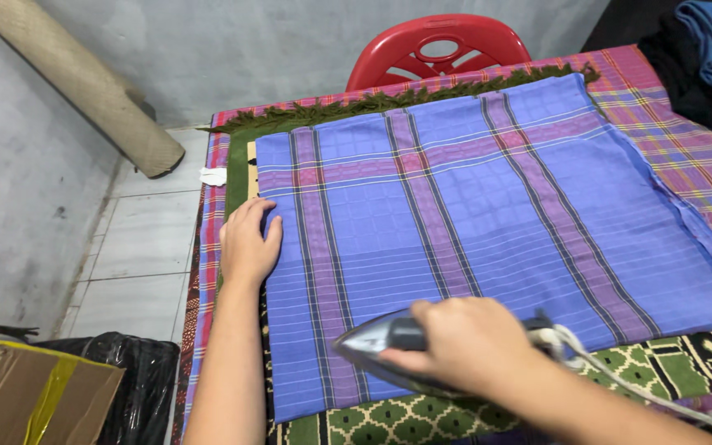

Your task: The person irons a blue and purple plaid shirt laid flat on a table, smoothing the fabric with an iron. After ironing, the person folds the shirt neatly on the table.

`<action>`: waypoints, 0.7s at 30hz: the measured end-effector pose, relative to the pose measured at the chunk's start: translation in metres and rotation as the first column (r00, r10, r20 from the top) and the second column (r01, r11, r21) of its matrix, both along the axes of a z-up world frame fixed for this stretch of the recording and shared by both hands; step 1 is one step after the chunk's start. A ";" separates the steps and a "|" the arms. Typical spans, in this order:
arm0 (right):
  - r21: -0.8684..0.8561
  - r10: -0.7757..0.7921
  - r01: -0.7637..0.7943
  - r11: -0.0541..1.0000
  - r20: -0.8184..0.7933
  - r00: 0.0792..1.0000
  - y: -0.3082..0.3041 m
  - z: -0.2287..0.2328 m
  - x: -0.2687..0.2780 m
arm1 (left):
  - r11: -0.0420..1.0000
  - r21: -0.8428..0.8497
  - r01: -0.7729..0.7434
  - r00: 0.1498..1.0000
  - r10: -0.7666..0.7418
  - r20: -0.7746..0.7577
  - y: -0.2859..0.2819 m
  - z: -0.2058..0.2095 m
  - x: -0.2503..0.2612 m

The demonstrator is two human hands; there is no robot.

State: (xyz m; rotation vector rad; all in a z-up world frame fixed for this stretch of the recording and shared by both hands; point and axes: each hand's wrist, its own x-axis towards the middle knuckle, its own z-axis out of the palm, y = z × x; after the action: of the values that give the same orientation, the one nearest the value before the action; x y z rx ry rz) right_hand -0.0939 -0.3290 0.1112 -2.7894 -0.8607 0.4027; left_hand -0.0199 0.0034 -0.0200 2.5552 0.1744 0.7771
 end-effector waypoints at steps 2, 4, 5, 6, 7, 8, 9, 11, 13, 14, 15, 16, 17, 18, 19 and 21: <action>-0.058 -0.100 0.101 0.993 0.020 0.995 -0.021 0.002 0.003 | 1.000 0.000 0.007 1.000 -0.007 0.007 0.001 0.000 -0.001; -0.115 -0.205 0.211 0.971 0.065 0.977 -0.043 0.004 0.005 | 1.000 0.002 0.014 1.000 -0.014 -0.005 0.001 0.000 -0.002; -0.152 -0.244 0.254 0.955 0.079 0.966 -0.052 0.005 0.007 | 1.000 0.002 0.015 1.000 -0.015 -0.012 0.001 0.000 -0.002; -0.187 -0.282 0.296 0.937 0.095 0.955 -0.060 0.006 0.008 | 1.000 0.002 0.017 1.000 -0.017 -0.012 0.001 0.000 -0.002; -0.220 -0.318 0.335 0.916 0.113 0.941 -0.066 0.006 0.009 | 1.000 0.003 0.017 1.000 -0.017 -0.012 0.001 0.000 -0.002; -0.210 -0.310 0.332 0.919 0.132 0.942 -0.069 0.005 0.011 | 1.000 0.004 0.017 1.000 -0.017 -0.011 0.000 0.000 -0.001; -0.198 -0.302 0.328 0.924 0.151 0.941 -0.071 0.004 0.013 | 1.000 0.004 0.011 1.000 -0.011 -0.014 0.000 0.000 -0.001; -0.174 -0.272 0.304 0.937 0.188 0.944 -0.068 0.001 0.016 | 1.000 0.006 0.000 1.000 0.000 -0.019 -0.001 0.001 0.000; -0.148 -0.230 0.266 0.952 0.226 0.947 -0.058 -0.001 0.019 | 1.000 0.002 -0.009 1.000 0.009 -0.018 -0.001 0.001 0.000; -0.131 -0.198 0.226 0.965 0.198 0.960 -0.052 -0.002 0.022 | 1.000 0.000 -0.013 1.000 0.013 -0.017 -0.001 0.001 0.000; -0.111 -0.169 0.190 0.976 0.171 0.971 -0.042 -0.004 0.027 | 1.000 0.003 -0.015 1.000 0.015 -0.016 -0.002 0.002 0.001; -0.089 -0.139 0.153 0.984 0.146 0.980 -0.032 -0.006 0.030 | 1.000 0.006 -0.017 1.000 0.017 -0.014 -0.003 0.002 0.000; -0.062 -0.100 0.109 0.992 0.143 0.985 -0.021 -0.007 0.031 | 1.000 0.012 -0.018 1.000 0.019 -0.011 -0.003 0.002 0.000; -0.034 -0.060 0.066 0.997 0.142 0.988 -0.011 -0.008 0.031 | 1.000 0.008 -0.017 1.000 0.017 -0.010 -0.004 0.002 0.000; -0.017 -0.032 0.035 0.999 0.149 0.988 0.000 -0.009 0.031 | 1.000 0.007 -0.018 1.000 0.018 -0.008 -0.004 0.002 -0.001; 0.013 0.025 -0.027 1.000 0.164 0.986 0.014 -0.009 0.031 | 1.000 0.013 -0.021 1.000 0.021 -0.008 -0.004 0.003 -0.001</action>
State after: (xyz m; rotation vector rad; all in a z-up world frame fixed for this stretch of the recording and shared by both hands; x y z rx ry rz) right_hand -0.0626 -0.3155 0.1018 -2.8307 -0.9312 0.1709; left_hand -0.0211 -0.0010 -0.0173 2.5732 0.1993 0.7778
